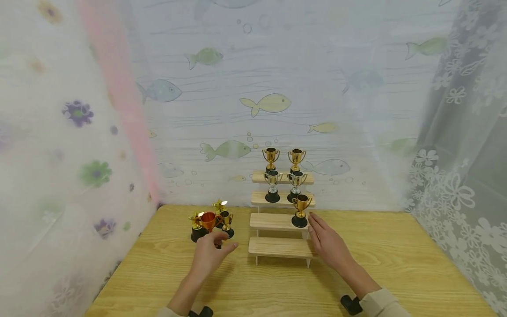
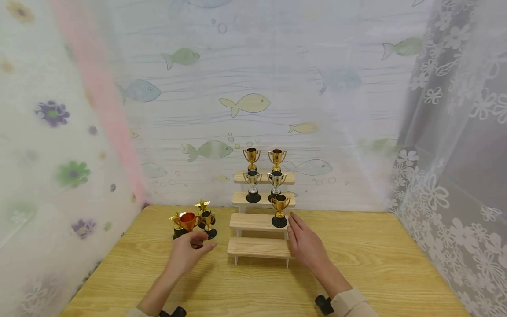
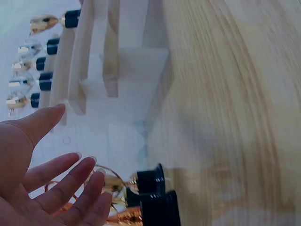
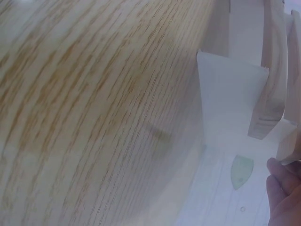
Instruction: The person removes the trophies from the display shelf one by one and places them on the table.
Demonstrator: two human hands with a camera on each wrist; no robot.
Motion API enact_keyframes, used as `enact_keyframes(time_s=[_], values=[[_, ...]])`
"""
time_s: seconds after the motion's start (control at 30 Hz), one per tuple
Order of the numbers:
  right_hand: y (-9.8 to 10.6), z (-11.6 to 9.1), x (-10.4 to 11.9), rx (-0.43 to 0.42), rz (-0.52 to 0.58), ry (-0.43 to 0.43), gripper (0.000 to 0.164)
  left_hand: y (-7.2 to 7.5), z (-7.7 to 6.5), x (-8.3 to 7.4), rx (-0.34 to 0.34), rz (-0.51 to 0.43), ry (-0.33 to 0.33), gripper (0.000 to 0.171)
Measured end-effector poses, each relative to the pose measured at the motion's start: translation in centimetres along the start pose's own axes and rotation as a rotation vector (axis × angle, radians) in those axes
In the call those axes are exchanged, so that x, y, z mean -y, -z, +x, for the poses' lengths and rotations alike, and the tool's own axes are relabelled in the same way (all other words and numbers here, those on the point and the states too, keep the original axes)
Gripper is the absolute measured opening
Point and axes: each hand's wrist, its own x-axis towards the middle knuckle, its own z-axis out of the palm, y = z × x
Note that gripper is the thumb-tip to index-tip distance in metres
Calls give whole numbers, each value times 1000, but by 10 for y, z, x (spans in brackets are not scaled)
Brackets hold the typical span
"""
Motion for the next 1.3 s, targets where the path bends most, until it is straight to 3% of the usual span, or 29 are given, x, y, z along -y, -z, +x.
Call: enact_keyframes(time_s=[0.37,0.87,1.13,1.3], values=[[3,-1,3,1,4,2,45,-16,9,-35,12,-15,-132,42],[3,1,2,16,-1,-8,46,-43,24,-80,93,-55,-206,58],[3,2,2,9,3,-7,45,-58,33,-95,110,-57,-242,59],[4,2,4,14,5,-12,44,-66,36,-101,139,-87,-221,64]])
